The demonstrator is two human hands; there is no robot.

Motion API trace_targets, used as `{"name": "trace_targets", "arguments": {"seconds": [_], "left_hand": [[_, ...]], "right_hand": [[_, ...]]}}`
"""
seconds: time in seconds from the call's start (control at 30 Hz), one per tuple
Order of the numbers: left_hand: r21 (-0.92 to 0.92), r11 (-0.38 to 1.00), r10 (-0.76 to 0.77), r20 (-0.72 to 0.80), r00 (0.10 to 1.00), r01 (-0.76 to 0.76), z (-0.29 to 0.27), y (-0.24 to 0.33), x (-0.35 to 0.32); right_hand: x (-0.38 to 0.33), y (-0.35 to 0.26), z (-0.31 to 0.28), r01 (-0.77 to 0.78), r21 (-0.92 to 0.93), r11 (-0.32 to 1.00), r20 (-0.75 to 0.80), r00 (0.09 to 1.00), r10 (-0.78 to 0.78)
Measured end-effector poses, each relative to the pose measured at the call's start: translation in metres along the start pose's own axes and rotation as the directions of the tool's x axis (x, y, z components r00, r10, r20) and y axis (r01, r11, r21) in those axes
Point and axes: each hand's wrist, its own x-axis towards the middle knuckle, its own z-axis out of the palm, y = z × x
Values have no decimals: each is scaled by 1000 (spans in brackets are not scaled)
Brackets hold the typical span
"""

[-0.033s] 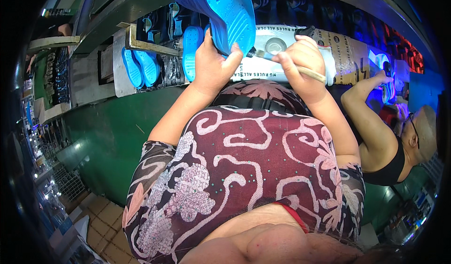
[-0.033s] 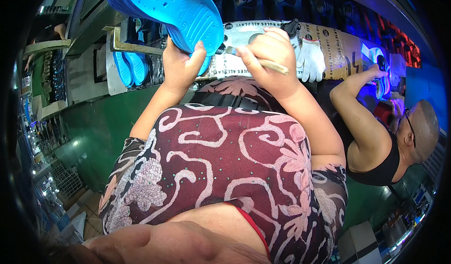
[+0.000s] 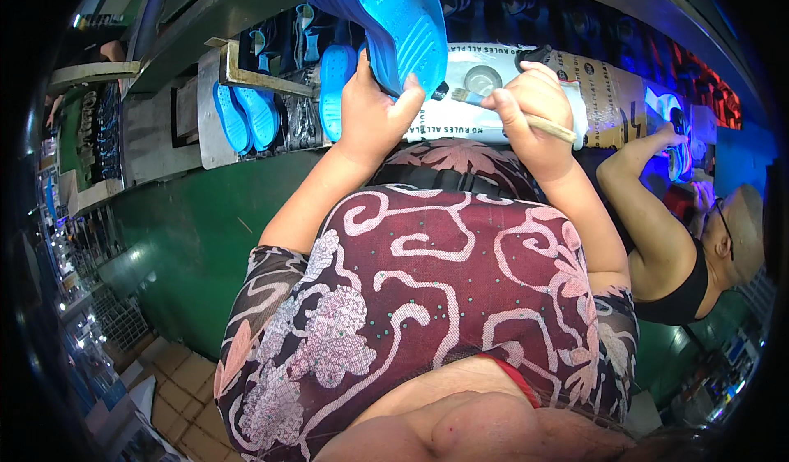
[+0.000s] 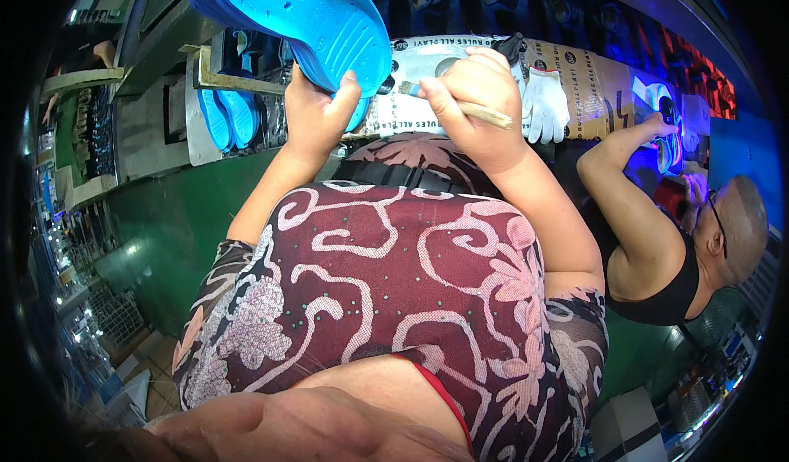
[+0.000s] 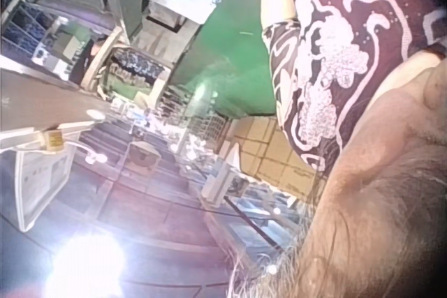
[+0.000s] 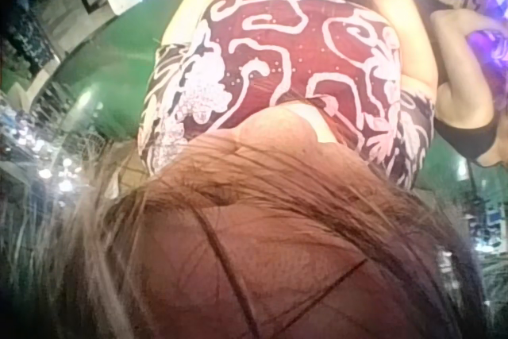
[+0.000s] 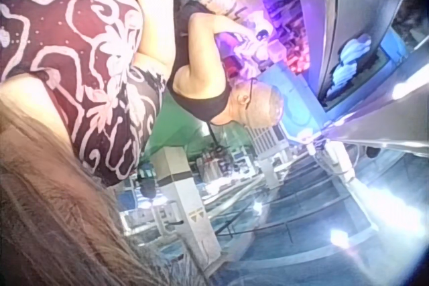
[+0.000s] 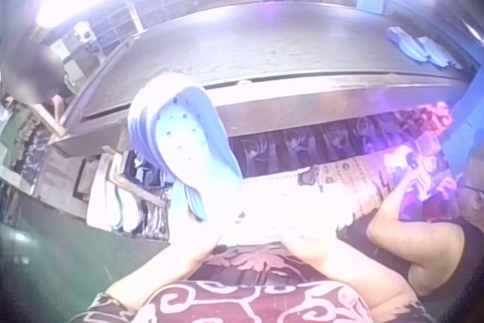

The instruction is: The person takes shoe soles, dips a brush into adhesive, and applies adhesive across the soles before setting them down.

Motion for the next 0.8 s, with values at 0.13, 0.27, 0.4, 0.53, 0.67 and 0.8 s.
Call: {"name": "trace_targets", "arguments": {"seconds": [0.13, 0.27, 0.4, 0.53, 0.67, 0.8], "left_hand": [[22, 998, -64, 25, 998, 63, -1, 3, 0], [-11, 997, -80, 24, 996, 81, -5, 1, 2], [-5, 998, -62, 12, 998, 62, -6, -5, -1], [-33, 997, -64, 3, 998, 64, -3, -5, -4], [-87, 996, -4, -28, 1000, 2, -1, -16, -8], [-42, 999, 29, -40, 999, -31, 1, -11, -7]], "right_hand": [[5, 0, 4, 23, 102, 995, -61, 998, -17], [5, 3, 5, -1, 16, 1000, 5, 1000, 1], [2, 5, 2, -37, 88, 995, -56, 998, 42], [2, 1, 5, 50, 55, 997, 18, 999, -51], [-3, 2, 3, 51, 40, 998, 35, 998, -53], [0, -3, 8, 29, 68, 997, 19, 999, -30]]}}
